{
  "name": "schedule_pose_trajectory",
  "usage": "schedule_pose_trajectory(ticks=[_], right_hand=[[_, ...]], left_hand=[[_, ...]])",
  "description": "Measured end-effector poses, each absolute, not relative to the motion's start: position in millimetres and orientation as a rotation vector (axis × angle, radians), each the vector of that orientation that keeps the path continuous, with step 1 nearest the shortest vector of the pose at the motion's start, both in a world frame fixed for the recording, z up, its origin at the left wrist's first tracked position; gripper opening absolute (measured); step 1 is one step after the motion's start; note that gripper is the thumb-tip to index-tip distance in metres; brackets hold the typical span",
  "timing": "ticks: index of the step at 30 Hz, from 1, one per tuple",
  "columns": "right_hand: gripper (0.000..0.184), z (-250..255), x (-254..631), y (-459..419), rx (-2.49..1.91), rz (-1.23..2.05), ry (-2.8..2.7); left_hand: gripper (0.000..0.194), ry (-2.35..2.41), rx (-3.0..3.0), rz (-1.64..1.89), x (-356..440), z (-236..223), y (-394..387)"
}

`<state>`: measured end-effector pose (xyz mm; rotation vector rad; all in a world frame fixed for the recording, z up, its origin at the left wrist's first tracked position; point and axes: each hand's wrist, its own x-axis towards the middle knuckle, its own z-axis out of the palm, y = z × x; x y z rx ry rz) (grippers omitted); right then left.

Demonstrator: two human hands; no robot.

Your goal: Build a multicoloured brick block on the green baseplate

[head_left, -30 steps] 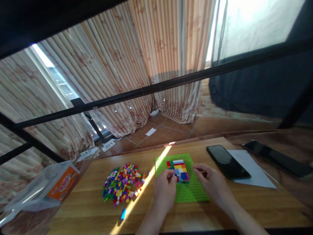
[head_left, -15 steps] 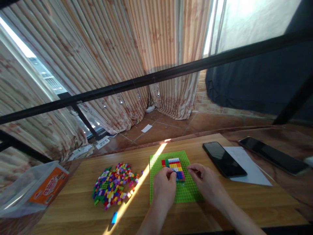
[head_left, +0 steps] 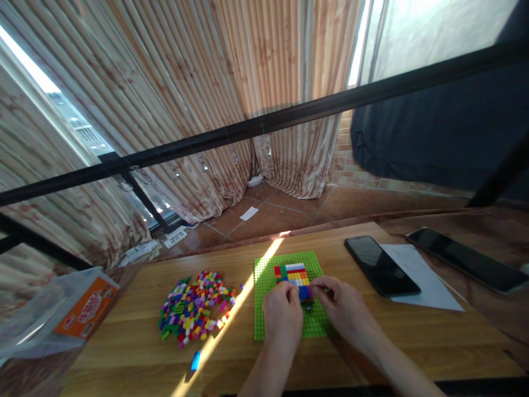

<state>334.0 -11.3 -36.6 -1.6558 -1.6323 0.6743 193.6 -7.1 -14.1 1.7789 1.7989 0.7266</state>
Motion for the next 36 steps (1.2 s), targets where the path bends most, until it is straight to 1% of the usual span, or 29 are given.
schedule_pose_trajectory(ticks=[7, 10, 15, 20, 28, 36], right_hand=[[0.027, -39.2, 333.4, -10.8, -1.664, 0.769, -1.582], [0.029, -39.2, 333.3, -10.4, -1.657, 0.804, -1.561], [0.029, -38.5, 332.0, -9.5, -1.708, 0.823, -1.552], [0.031, -39.6, 328.9, -5.3, -1.735, 0.864, -1.531], [0.037, -36.6, 319.8, -0.3, -1.924, 0.795, -1.464], [0.034, -38.7, 317.4, -0.5, -1.954, 0.738, -1.480]], left_hand=[[0.019, 1.779, 1.736, 0.658, 184.8, -9.9, -17.4], [0.021, 1.814, 1.757, 0.622, 184.9, -12.2, -21.3], [0.010, 1.796, 1.855, 0.661, 189.1, -16.9, -21.8], [0.011, 1.797, 1.926, 0.665, 190.7, -19.4, -21.1], [0.013, 1.784, 1.940, 0.691, 190.4, -26.3, -21.3], [0.013, 1.801, 1.913, 0.704, 192.0, -32.5, -22.3]])
